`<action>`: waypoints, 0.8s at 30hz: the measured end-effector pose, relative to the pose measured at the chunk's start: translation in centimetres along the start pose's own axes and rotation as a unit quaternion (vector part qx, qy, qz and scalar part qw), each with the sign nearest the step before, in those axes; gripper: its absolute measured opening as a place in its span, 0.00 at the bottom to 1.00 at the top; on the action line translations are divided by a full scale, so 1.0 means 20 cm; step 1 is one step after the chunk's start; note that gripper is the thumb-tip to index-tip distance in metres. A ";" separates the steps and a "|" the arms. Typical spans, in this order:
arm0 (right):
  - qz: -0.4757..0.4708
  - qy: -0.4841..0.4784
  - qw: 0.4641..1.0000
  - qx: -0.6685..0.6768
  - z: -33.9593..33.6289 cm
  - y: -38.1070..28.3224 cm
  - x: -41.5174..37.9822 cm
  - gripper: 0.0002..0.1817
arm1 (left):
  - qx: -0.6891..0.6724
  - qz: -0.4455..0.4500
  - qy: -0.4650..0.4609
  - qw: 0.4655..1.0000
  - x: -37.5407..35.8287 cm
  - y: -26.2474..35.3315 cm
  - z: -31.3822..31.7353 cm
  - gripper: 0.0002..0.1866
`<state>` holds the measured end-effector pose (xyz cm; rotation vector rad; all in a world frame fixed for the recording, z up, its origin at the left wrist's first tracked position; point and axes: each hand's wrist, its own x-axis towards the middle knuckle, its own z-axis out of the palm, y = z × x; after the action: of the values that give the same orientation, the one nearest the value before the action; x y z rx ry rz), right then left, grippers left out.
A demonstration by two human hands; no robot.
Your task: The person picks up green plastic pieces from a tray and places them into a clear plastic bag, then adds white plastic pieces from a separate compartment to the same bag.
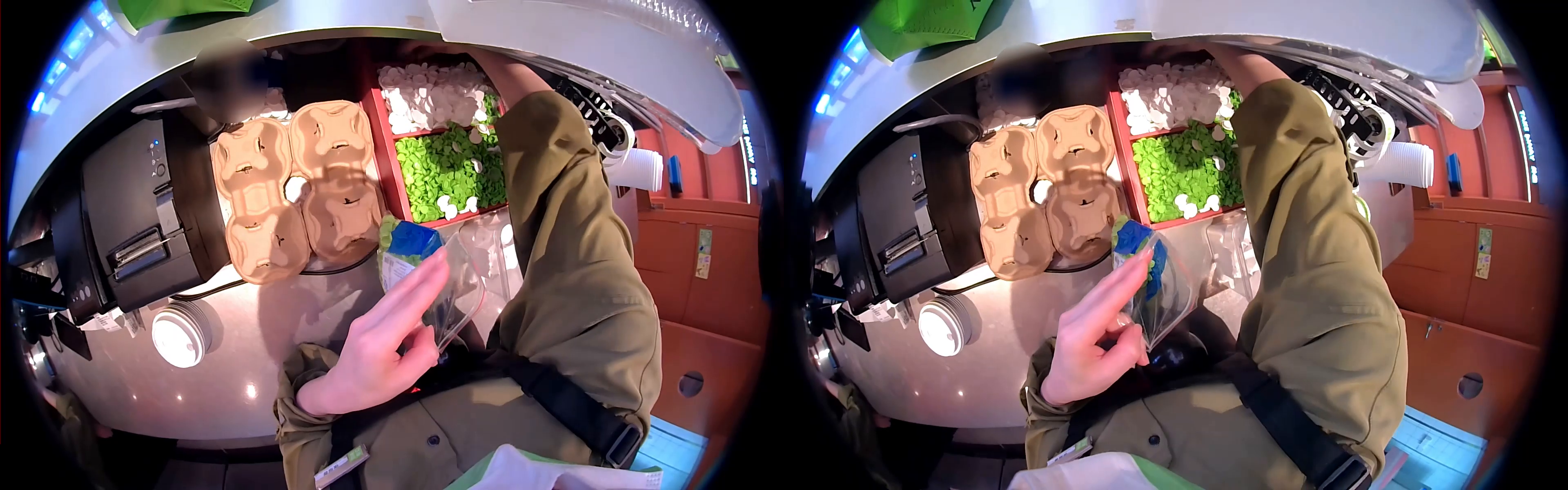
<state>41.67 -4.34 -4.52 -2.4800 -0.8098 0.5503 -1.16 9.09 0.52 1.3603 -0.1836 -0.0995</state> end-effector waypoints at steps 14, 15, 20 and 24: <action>0.054 -0.074 0.978 0.187 0.07 -0.14 -0.88 0.10 | 0.009 -0.017 0.010 1.000 -0.01 0.03 0.00 0.32; 0.089 -0.075 0.985 0.124 0.06 -0.15 -0.94 0.10 | 0.014 -0.015 0.016 1.000 -0.01 0.02 -0.01 0.31; 0.009 -0.007 1.000 -0.025 0.15 -0.07 -1.07 0.10 | -0.021 -0.051 0.050 0.997 -0.01 0.04 -0.02 0.32; -0.024 0.045 0.994 -0.096 0.17 -0.07 -1.07 0.09 | -0.025 -0.080 0.086 0.993 -0.01 0.05 -0.01 0.31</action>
<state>23.45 -15.74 -1.65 -2.6298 -0.9215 0.3571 -1.43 9.62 1.40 1.3259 0.0723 -0.1203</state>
